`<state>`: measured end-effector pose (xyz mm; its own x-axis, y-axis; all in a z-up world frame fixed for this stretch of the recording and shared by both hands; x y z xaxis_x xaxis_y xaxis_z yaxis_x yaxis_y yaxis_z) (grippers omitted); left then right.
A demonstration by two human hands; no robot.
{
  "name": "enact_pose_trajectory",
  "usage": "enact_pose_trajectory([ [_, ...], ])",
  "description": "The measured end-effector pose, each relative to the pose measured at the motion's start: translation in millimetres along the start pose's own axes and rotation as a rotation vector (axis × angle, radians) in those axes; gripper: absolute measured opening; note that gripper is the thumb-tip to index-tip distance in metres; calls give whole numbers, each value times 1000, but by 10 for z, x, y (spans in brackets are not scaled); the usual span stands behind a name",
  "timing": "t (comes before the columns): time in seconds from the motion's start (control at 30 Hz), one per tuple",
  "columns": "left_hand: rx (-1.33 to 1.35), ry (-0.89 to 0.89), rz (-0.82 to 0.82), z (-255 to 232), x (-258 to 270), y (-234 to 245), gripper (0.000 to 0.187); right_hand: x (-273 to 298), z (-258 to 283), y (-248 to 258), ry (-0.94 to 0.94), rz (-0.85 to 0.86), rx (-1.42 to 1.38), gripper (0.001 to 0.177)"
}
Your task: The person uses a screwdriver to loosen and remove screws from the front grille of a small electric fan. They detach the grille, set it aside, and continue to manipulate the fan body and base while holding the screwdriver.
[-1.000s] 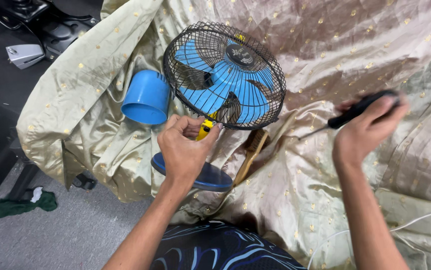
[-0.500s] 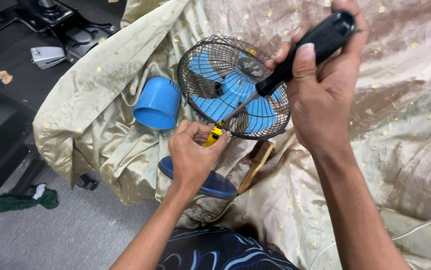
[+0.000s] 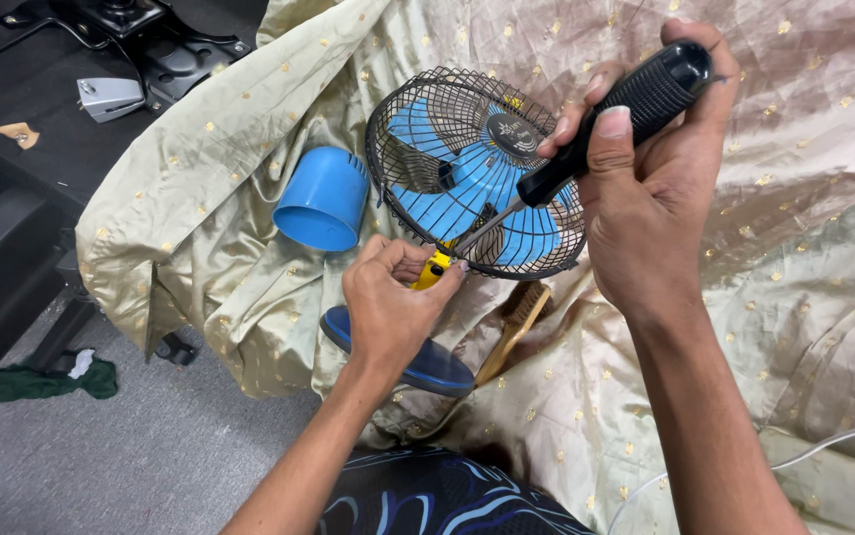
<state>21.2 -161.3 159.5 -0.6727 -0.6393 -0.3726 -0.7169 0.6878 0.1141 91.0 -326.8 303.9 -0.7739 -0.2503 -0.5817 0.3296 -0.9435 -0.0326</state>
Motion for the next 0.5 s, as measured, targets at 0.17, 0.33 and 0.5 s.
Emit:
enact_pose_trajectory([
  [0.17, 18, 8, 8, 5, 3, -12, 28, 29, 25, -17, -24, 11, -44, 45],
  [0.33, 25, 13, 7, 32, -15, 3, 27, 41, 18, -32, -23, 10, -45, 43],
  [0.5, 51, 15, 11, 33, -4, -1, 27, 21, -22, -52, -28, 5, -47, 42],
])
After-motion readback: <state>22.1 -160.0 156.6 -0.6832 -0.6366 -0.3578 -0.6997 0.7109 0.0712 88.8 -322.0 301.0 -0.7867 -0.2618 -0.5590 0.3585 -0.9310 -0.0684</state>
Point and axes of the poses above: each hand's wrist, its own x-axis away from the middle knuckle, its own y-axis out of the back of the hand, z = x × y, the point moved 6 cm from there along -x, towards the middle knuckle, and after that the axes turned 8 degrees about -z, right-handed, at the moved point
